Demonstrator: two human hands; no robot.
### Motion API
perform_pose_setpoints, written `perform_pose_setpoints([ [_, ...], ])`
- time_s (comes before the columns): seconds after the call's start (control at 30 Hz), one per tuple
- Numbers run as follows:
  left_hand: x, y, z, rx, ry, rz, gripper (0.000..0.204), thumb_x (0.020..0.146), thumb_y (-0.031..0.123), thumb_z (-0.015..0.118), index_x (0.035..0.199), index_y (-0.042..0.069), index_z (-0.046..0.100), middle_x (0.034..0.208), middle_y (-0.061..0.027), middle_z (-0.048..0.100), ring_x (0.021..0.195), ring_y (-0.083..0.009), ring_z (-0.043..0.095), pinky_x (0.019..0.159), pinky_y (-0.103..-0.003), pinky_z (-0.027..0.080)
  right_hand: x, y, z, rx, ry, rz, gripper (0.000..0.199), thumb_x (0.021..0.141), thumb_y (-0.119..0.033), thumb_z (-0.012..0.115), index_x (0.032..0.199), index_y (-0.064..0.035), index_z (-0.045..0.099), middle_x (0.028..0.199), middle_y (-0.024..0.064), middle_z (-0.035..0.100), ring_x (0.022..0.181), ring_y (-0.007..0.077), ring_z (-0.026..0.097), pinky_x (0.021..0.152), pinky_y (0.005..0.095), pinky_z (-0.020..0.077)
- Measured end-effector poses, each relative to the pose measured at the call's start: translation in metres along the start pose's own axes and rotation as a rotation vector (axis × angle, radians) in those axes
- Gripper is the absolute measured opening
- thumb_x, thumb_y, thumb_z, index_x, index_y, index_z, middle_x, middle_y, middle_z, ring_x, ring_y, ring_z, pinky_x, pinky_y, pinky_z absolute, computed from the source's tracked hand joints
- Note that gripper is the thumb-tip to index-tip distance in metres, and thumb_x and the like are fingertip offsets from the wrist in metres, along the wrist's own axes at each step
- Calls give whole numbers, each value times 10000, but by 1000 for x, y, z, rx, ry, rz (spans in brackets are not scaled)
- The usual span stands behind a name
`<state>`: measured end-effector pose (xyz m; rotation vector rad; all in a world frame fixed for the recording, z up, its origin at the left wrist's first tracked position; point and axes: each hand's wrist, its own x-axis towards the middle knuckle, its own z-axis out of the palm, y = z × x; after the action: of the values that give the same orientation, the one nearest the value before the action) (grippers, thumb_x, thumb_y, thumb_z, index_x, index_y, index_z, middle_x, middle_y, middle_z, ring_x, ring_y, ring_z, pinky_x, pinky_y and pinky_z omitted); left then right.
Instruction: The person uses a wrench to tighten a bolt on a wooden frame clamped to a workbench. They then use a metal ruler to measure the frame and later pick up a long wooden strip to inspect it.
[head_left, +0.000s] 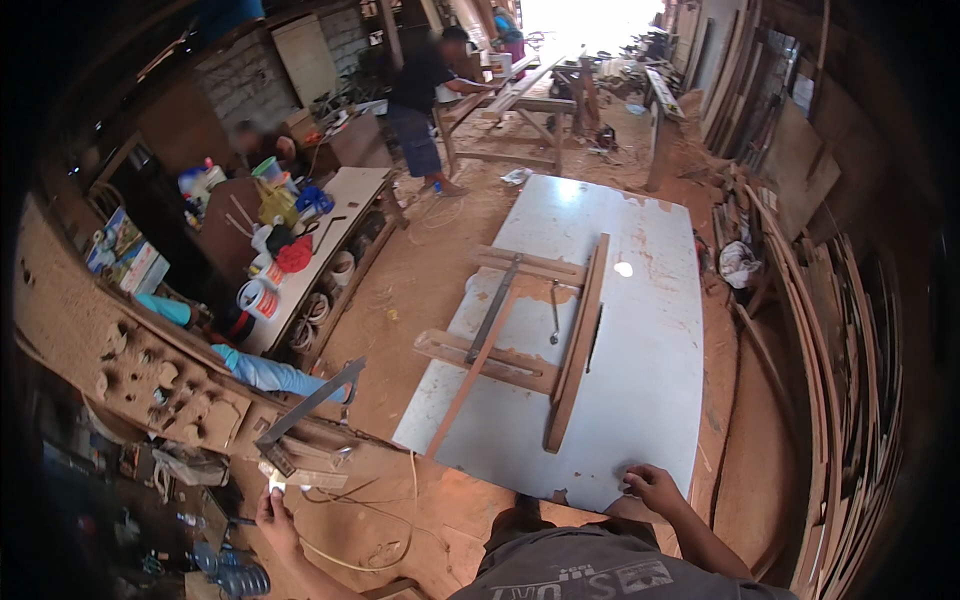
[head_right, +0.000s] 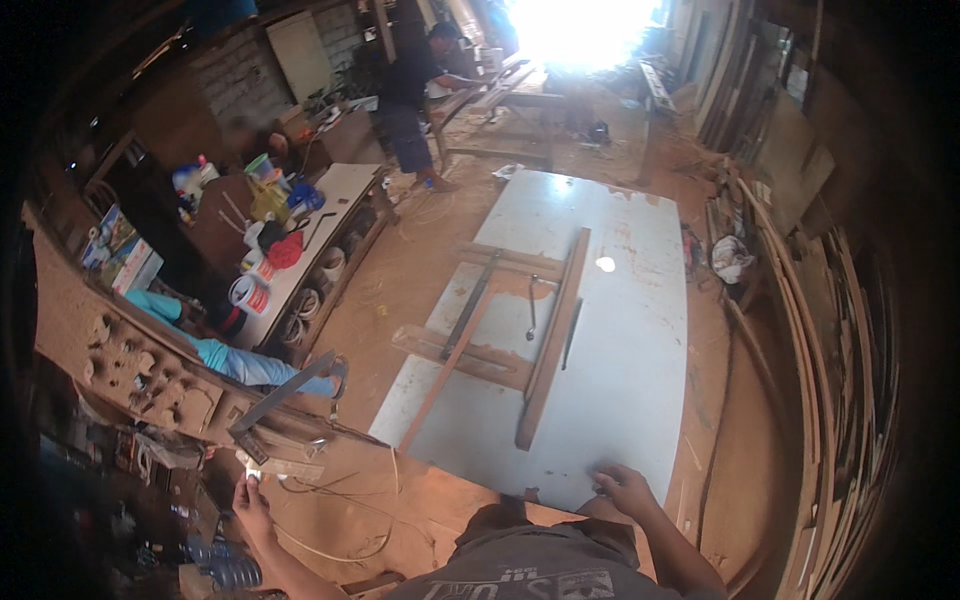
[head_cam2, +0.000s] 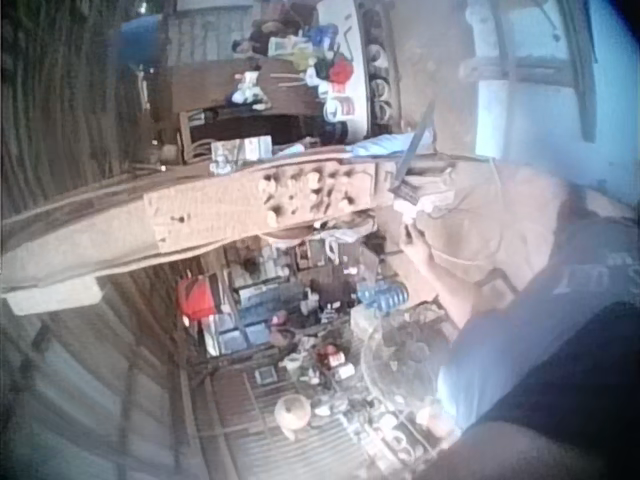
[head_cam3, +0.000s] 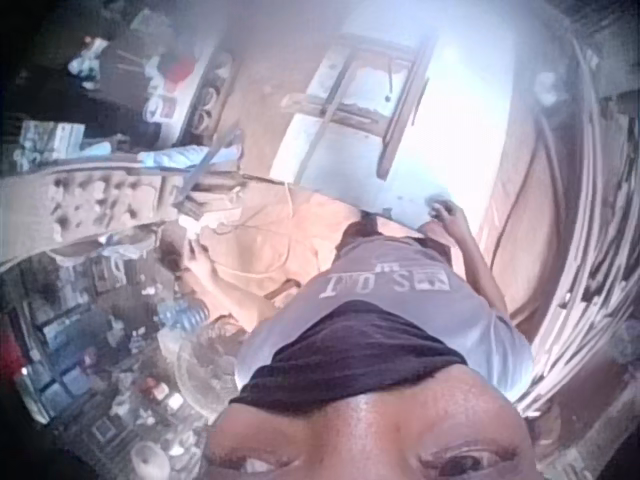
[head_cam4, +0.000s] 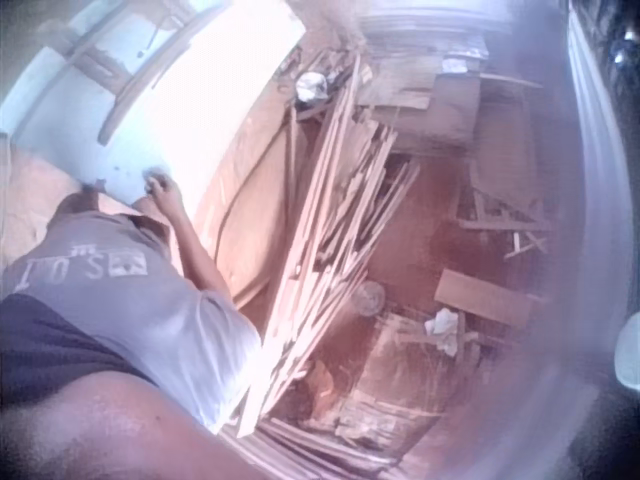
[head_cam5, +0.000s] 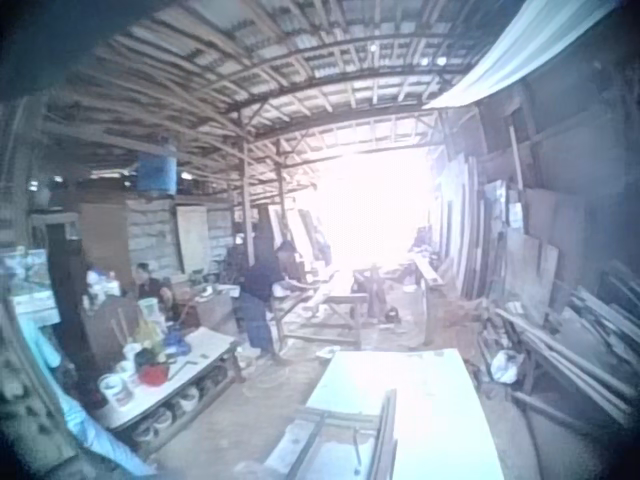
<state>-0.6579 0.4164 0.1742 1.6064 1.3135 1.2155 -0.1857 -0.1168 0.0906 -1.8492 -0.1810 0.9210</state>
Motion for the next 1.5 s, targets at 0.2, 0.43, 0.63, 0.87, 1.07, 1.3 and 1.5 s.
perform_pose_setpoints([
  [0.2, -57, 17, -5, 82, 360, 104, 198, 1038, 177, 709, 1059, -11, 653, 926, -27, 643, 848, -113, 571, 801, -278, 480, 8, 21, -1, 68, 49, -56, 294, 1055, -201, 671, 1186, 62, 672, 1032, 117, 737, 865, 200, 739, 761, 318, 593],
  [0.43, -71, 163, 65, 211, 185, 559, 233, 957, 60, 735, 1164, -30, 680, 991, -96, 642, 940, -185, 629, 847, -307, 504, 20, 13, 14, 88, 63, -125, 289, 1064, -234, 663, 1166, 36, 678, 994, 113, 731, 819, 189, 725, 747, 308, 592],
  [0.63, -24, 186, 104, 526, 248, 677, 253, 961, 60, 725, 1211, 21, 724, 1051, -170, 677, 934, -316, 688, 796, -409, 553, 17, 2, 12, 74, 91, -259, 299, 1069, -214, 640, 1166, 67, 666, 995, 117, 723, 856, 196, 712, 791, 324, 593],
  [0.87, -35, 159, 139, 832, 569, 662, 354, 918, 195, 733, 1265, 131, 754, 1112, -146, 643, 1010, -357, 606, 886, -497, 468, -24, 45, -41, 210, 331, -232, 283, 1073, -225, 650, 1146, 47, 674, 966, 105, 717, 821, 184, 714, 758, 308, 592],
  [1.07, -107, 195, 223, 753, 679, 851, 387, 955, 281, 719, 1310, 129, 718, 1304, -169, 600, 1202, -377, 572, 996, -527, 434, -52, 88, -120, 128, 443, -257, 279, 1072, -199, 636, 1152, 61, 701, 991, 114, 736, 875, 176, 723, 793, 312, 595],
  [1.3, -314, 223, 406, 496, -56, 955, 331, 950, 205, 735, 1236, 41, 711, 1356, -211, 556, 1269, -417, 529, 1059, -559, 406, -55, 154, -267, 270, 490, -188, 260, 1064, -145, 634, 1192, 73, 697, 1008, 129, 752, 938, 186, 743, 815, 312, 592],
  [1.5, -498, 212, 554, 465, -877, 793, 407, 866, 255, 800, 1243, 126, 717, 1333, -168, 599, 1305, -375, 507, 1099, -550, 349, -113, 224, -384, 236, 611, -2, 270, 1072, -158, 621, 1180, 78, 696, 1025, 144, 763, 917, 186, 735, 848, 312, 586],
])
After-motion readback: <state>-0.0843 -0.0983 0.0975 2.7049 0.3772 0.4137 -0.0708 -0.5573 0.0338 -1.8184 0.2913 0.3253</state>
